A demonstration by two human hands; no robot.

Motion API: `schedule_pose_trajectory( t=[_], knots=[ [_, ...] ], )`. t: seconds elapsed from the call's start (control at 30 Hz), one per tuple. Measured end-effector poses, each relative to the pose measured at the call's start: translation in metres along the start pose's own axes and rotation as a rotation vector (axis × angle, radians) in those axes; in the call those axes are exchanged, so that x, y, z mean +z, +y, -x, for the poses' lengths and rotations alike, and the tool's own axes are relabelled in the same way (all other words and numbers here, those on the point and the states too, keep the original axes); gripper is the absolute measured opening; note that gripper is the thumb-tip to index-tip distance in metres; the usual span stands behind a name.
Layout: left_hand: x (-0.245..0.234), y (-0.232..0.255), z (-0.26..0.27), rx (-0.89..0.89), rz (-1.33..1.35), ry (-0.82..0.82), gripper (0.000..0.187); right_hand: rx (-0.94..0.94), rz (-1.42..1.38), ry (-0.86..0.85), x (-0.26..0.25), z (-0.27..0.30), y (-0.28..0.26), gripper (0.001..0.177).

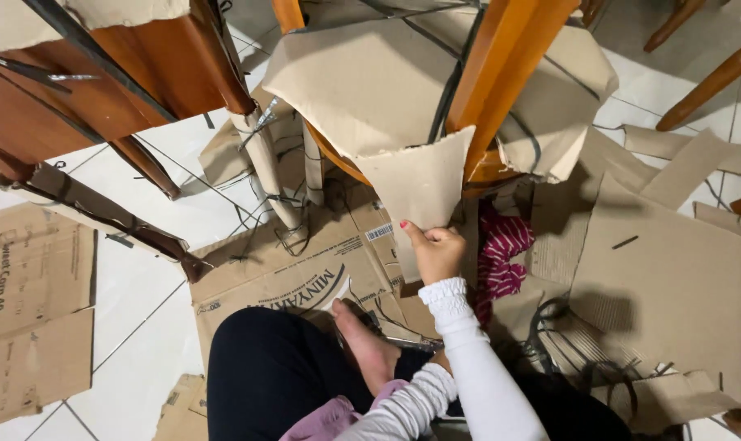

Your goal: Wrapping a chair leg with cardboard and securing it with string

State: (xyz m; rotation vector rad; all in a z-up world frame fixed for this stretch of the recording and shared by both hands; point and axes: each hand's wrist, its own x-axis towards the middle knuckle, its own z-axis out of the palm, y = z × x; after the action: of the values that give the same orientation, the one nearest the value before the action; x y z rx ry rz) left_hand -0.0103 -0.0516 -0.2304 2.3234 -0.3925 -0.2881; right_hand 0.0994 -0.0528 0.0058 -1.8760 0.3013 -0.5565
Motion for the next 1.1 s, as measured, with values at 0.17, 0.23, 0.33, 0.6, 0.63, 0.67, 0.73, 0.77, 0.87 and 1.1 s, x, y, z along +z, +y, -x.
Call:
schedule_pose_trajectory(
  t=[0.17, 0.23, 0.33, 0.6, 0.63, 0.67, 0.73, 0.77, 0.87, 1.1],
  knots=[
    [-0.009, -0.018, 0.017, 0.156, 0.238, 0.119, 0.026, -0.275, 0.042, -0.182, -0.039, -0.008, -0.025, 0.034],
    [-0.023, -0.038, 0.02, 0.152, 0.32, 0.214, 0.022, -0.33, 0.036, -0.211, -0.041, -0.008, -0.008, 0.022],
    [-0.042, -0.04, 0.021, 0.046, 0.359, 0.308, 0.03, -0.203, 0.019, -0.175, -0.041, 0.006, 0.019, 0.013],
    [-0.147, 0.004, 0.017, -0.185, 0.5, 0.542, 0.047, 0.04, -0.071, -0.071, -0.015, 0.029, 0.108, 0.02],
    [-0.165, 0.016, 0.016, -0.187, 0.5, 0.542, 0.047, 0.041, -0.071, -0.072, -0.023, 0.028, 0.097, 0.02],
    [-0.183, 0.025, 0.017, -0.117, 0.501, 0.59, 0.055, 0.023, 0.006, -0.095, -0.03, 0.03, 0.086, 0.021],
    [-0.207, 0.035, 0.015, -0.056, 0.497, 0.622, 0.063, 0.023, 0.083, -0.118, -0.046, 0.024, 0.079, 0.022],
    [-0.214, 0.035, 0.011, -0.024, 0.481, 0.645, 0.064, 0.005, 0.013, -0.17, -0.055, 0.016, 0.083, 0.015],
    [-0.21, 0.035, 0.016, 0.008, 0.476, 0.649, 0.068, -0.028, 0.1, -0.254, -0.098, 0.006, 0.134, 0.014],
    [-0.113, 0.009, 0.036, -0.076, 0.408, 0.73, 0.078, 0.031, 0.995, -0.915, -0.122, 0.024, 0.205, 0.06]
  ],
)
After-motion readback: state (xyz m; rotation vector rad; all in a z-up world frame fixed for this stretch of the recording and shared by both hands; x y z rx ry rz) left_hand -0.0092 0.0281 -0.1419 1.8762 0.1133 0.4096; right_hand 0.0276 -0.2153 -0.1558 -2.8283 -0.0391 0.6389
